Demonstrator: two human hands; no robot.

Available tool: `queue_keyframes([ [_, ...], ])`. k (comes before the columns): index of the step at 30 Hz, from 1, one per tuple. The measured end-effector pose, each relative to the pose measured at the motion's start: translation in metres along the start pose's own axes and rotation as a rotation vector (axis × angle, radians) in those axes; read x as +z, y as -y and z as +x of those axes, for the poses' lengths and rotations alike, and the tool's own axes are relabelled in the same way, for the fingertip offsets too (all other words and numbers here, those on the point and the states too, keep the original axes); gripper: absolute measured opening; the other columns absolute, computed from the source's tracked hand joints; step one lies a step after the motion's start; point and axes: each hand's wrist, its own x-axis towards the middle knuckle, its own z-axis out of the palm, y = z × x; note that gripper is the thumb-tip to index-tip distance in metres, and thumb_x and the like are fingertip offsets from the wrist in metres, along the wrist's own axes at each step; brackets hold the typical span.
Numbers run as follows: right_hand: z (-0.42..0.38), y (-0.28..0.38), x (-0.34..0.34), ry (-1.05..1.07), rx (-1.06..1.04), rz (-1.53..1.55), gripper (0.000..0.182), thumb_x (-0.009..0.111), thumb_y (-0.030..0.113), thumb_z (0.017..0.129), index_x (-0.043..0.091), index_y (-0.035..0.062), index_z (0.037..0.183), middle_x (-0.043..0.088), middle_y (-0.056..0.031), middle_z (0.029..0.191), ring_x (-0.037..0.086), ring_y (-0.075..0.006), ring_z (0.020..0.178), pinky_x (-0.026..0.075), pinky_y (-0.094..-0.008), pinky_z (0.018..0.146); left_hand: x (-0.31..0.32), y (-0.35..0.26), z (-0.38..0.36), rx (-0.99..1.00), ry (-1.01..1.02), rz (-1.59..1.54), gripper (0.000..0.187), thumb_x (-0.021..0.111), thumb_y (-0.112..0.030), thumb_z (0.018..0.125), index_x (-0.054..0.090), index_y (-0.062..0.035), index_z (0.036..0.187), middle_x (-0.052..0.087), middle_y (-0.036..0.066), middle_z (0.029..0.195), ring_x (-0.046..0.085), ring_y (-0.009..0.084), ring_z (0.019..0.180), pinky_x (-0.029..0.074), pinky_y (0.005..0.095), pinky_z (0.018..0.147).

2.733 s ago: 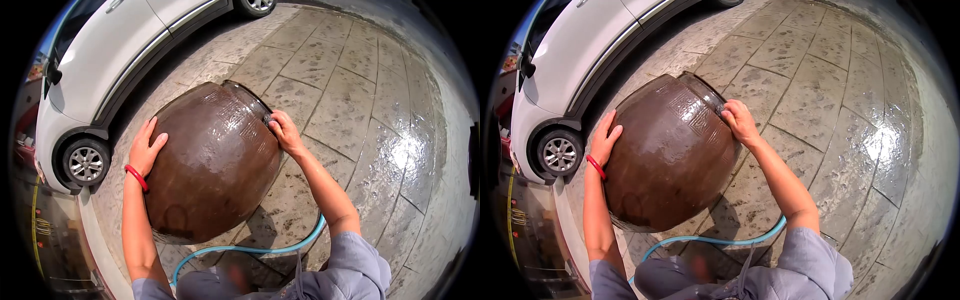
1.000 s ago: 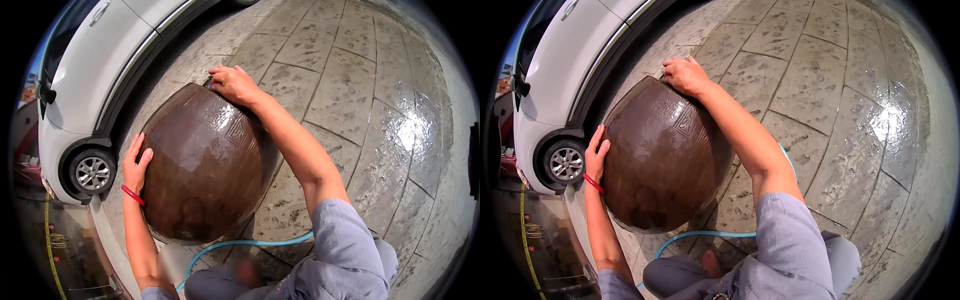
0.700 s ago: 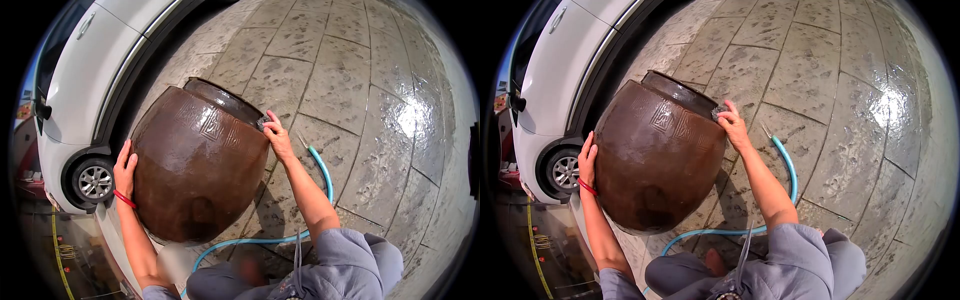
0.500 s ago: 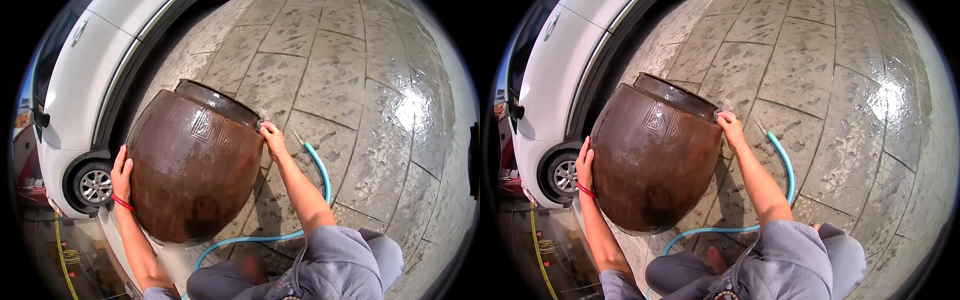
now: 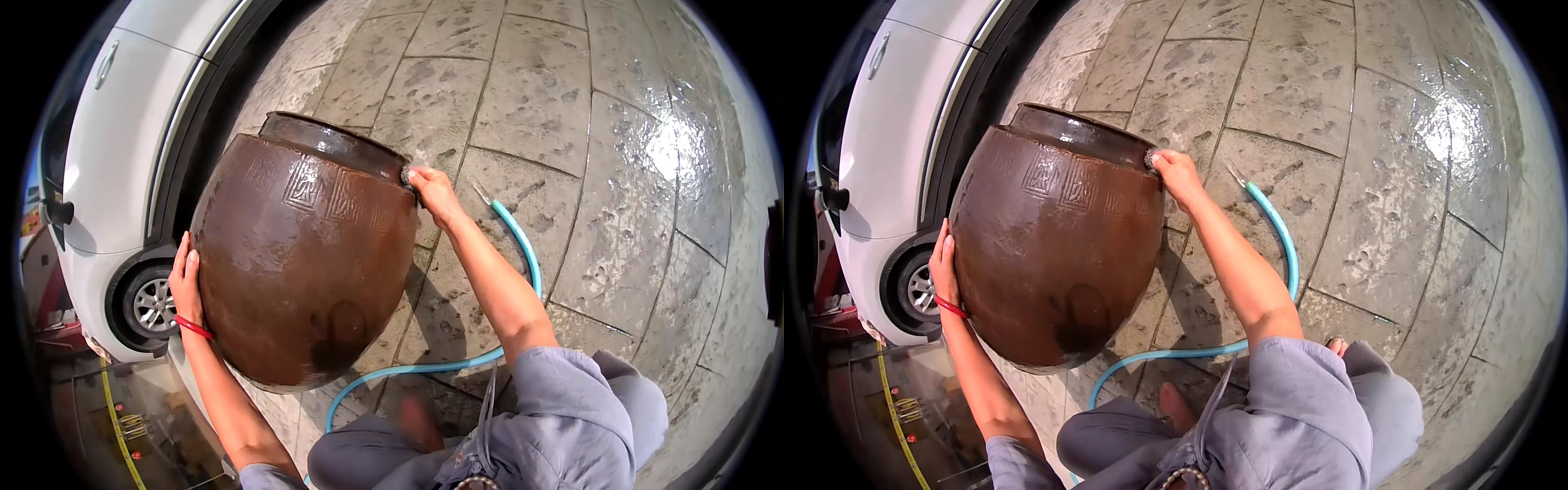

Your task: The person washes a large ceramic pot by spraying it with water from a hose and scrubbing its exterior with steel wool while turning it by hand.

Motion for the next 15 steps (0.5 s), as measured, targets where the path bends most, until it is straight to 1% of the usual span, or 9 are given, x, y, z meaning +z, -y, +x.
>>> queue_keyframes([
  [2,-0.011,0.011,0.007,0.039,-0.109,-0.063,0.026,0.055,0.018,0.091,0.064,-0.0035,0.102,0.064,-0.0050,0.095,0.055,-0.0117,0.087,0.043,-0.0278,0.078,0.002,-0.004,0.005,-0.015,-0.010,-0.032,0.046,0.051,-0.026,0.094,0.047,-0.0018,0.133,0.049,0.012,0.136,0.046,0.0186,0.124,0.032,0.0286,0.104],
  [4,-0.011,0.006,0.010,0.152,-0.281,0.180,0.022,0.051,0.017,0.095,0.060,0.0016,0.108,0.061,0.0003,0.095,0.053,-0.0070,0.086,0.042,-0.0229,0.079,0.002,0.005,0.016,-0.032,0.002,-0.076,0.046,0.052,-0.028,0.094,0.048,-0.0019,0.132,0.051,0.011,0.134,0.048,0.0166,0.120,0.034,0.0269,0.102],
  [6,-0.015,-0.008,0.004,0.122,-0.134,0.332,0.025,0.045,0.021,0.098,0.057,0.0053,0.114,0.060,0.0021,0.099,0.052,-0.0062,0.090,0.041,-0.0233,0.083,0.003,0.007,0.026,-0.025,-0.006,-0.066,0.047,0.052,-0.031,0.094,0.050,-0.0013,0.131,0.053,0.012,0.132,0.048,0.0181,0.121,0.034,0.0276,0.102],
  [8,-0.017,-0.017,0.013,0.026,-0.165,0.399,0.028,0.044,0.024,0.099,0.053,0.0055,0.118,0.058,0.0021,0.103,0.050,-0.0062,0.094,0.040,-0.0238,0.086,0.001,0.015,0.038,-0.029,-0.076,0.066,0.048,0.052,-0.035,0.094,0.053,-0.0005,0.127,0.056,0.013,0.128,0.049,0.0203,0.121,0.033,0.0290,0.103],
  [10,-0.013,-0.018,0.020,0.010,-0.157,0.352,0.030,0.042,0.026,0.100,0.051,0.0055,0.120,0.056,0.0015,0.107,0.049,-0.0068,0.098,0.039,-0.0242,0.089,-0.004,0.026,0.035,-0.069,-0.020,0.046,0.054,0.051,-0.038,0.094,0.047,-0.0012,0.133,0.049,0.014,0.135,0.042,0.0230,0.128,0.029,0.0304,0.107],
  [12,-0.011,-0.013,0.025,-0.039,-0.258,0.186,0.028,0.041,0.025,0.100,0.053,0.0034,0.113,0.056,0.0001,0.103,0.049,-0.0083,0.095,0.041,-0.0246,0.085,0.005,0.005,0.003,0.076,0.021,0.140,0.061,0.048,-0.040,0.094,0.036,-0.0033,0.140,0.035,0.015,0.146,0.031,0.0249,0.135,0.022,0.0320,0.110],
  [13,-0.013,-0.011,0.028,-0.047,-0.224,0.225,0.022,0.044,0.022,0.099,0.056,0.0062,0.107,0.057,-0.0018,0.106,0.051,-0.0130,0.098,0.040,-0.0262,0.088,-0.001,0.021,-0.009,0.160,0.064,0.275,0.067,0.047,-0.042,0.093,0.027,-0.0049,0.145,0.023,0.015,0.151,0.021,0.0268,0.140,0.016,0.0350,0.113],
  [14,-0.020,-0.005,0.035,-0.045,-0.224,0.225,0.022,0.044,0.022,0.099,0.056,0.0062,0.107,0.057,-0.0018,0.106,0.051,-0.0130,0.098,0.040,-0.0262,0.088,0.003,0.025,-0.026,0.239,0.009,0.347,0.067,0.048,-0.043,0.092,0.028,-0.0055,0.144,0.025,0.016,0.150,0.021,0.0287,0.140,0.016,0.0381,0.113],
  [15,-0.032,-0.001,0.049,-0.124,-0.458,0.092,0.017,0.048,0.020,0.096,0.057,0.0076,0.103,0.058,-0.0035,0.109,0.051,-0.0171,0.104,0.039,-0.0293,0.091,0.009,0.027,-0.034,0.235,-0.045,0.380,0.068,0.049,-0.044,0.092,0.028,-0.0057,0.144,0.025,0.017,0.150,0.021,0.0290,0.140,0.016,0.0387,0.112],
])
